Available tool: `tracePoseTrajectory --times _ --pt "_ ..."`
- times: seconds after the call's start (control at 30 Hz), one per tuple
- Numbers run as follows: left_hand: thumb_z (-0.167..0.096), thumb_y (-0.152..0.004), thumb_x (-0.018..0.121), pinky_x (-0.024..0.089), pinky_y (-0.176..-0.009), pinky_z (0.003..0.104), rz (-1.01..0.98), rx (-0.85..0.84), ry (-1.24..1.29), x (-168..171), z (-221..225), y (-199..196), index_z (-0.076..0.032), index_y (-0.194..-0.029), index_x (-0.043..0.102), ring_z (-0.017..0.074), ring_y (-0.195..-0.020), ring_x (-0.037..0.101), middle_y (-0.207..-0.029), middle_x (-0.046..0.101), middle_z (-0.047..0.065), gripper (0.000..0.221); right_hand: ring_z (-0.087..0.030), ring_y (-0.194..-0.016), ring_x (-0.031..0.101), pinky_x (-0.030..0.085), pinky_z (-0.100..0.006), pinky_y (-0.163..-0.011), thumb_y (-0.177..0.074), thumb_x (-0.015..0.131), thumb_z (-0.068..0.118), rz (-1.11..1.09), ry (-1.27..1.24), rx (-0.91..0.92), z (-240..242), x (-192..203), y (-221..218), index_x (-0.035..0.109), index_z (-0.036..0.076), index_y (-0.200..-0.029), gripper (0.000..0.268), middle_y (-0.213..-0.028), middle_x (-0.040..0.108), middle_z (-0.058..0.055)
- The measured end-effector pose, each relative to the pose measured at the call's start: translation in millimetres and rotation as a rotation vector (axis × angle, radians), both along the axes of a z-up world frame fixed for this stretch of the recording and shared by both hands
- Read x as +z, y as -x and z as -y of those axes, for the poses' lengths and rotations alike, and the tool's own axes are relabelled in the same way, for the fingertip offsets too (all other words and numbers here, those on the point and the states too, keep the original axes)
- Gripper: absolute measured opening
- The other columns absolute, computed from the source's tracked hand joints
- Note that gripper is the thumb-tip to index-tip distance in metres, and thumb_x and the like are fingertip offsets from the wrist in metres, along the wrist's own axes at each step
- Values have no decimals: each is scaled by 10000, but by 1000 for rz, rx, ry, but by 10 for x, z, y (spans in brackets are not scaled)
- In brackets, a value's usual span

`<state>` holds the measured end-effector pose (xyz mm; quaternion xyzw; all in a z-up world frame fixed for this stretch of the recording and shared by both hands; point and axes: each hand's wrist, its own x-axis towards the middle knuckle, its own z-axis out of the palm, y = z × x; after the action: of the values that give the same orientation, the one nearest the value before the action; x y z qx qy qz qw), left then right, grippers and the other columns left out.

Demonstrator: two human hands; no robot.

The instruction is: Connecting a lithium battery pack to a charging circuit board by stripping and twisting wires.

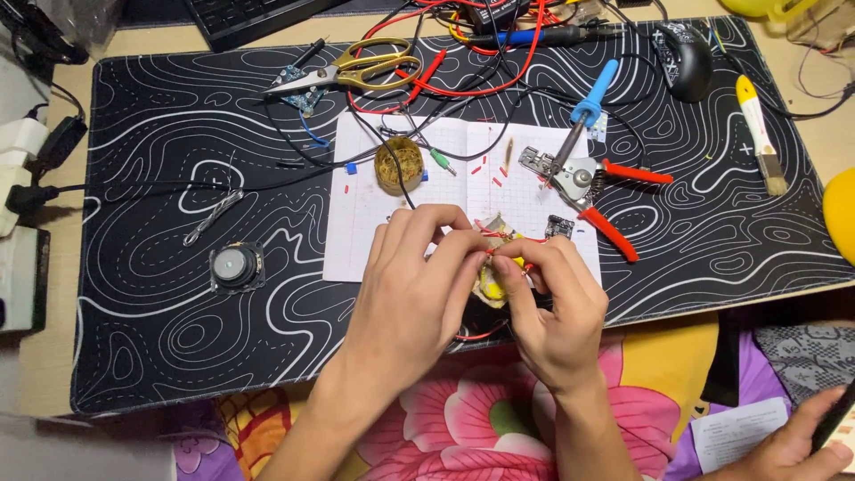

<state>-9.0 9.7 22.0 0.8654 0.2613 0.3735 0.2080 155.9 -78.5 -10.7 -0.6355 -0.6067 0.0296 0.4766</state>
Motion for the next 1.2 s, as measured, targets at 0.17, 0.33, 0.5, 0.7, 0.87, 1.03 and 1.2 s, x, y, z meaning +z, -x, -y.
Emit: tracePoseTrajectory --times 0.17,0.33,0.5,0.7,0.87,1.03,1.2 --pt "-92 -1159 653 487 -938 465 28 -27 -12 -44 17 18 -31 -1264 734 356 -1079 617 -1303 738 115 146 -175 -745 457 431 -313 -733 -1155 695 76 -33 -24 -9 5 -11 19 752 -1 -1138 98 -931 663 -80" --pt "-90 -1151 670 490 -933 469 59 -20 -20 -93 21 -5 -17 -1255 745 367 -1073 625 -1289 746 125 147 -160 -743 431 389 -304 -728 -1161 695 108 -71 -28 -32 11 -12 49 774 6 -1172 130 -845 537 -52" --pt "-85 -1154 686 513 -972 468 117 -37 -2 -121 23 -22 -21 -1275 765 364 -1086 646 -1303 760 124 159 -153 -739 424 390 -299 -714 -1163 697 123 -87 -36 -73 19 -18 96 771 7 -1163 137 -890 603 -56" --pt "-82 -1147 692 499 -948 473 109 -32 -19 -126 15 -22 -17 -1229 762 361 -1047 626 -1288 760 123 126 -148 -740 428 389 -293 -720 -1174 680 121 -110 -45 -118 11 -40 128 744 16 -1099 145 -939 681 -56" --pt "-84 -1145 685 490 -929 470 84 -21 -36 -142 14 -27 -29 -1231 762 357 -1057 623 -1304 762 107 128 -146 -741 424 383 -288 -717 -1172 684 107 -115 -50 -117 18 -51 130 752 10 -1116 131 -939 673 -59" --pt "-95 -1156 652 469 -907 455 57 -17 -59 -131 13 -32 -40 -1220 743 344 -1029 615 -1292 763 89 124 -141 -738 424 386 -281 -707 -1163 697 98 -127 -54 -109 34 -65 107 769 2 -1118 129 -955 696 -64" --pt "-95 -1145 684 492 -932 469 68 -45 -40 -147 -8 -25 -31 -1237 755 358 -1080 638 -1269 745 119 132 -135 -760 437 400 -275 -751 -1145 724 84 -156 -47 -124 45 -64 93 779 11 -1120 94 -878 572 -44"
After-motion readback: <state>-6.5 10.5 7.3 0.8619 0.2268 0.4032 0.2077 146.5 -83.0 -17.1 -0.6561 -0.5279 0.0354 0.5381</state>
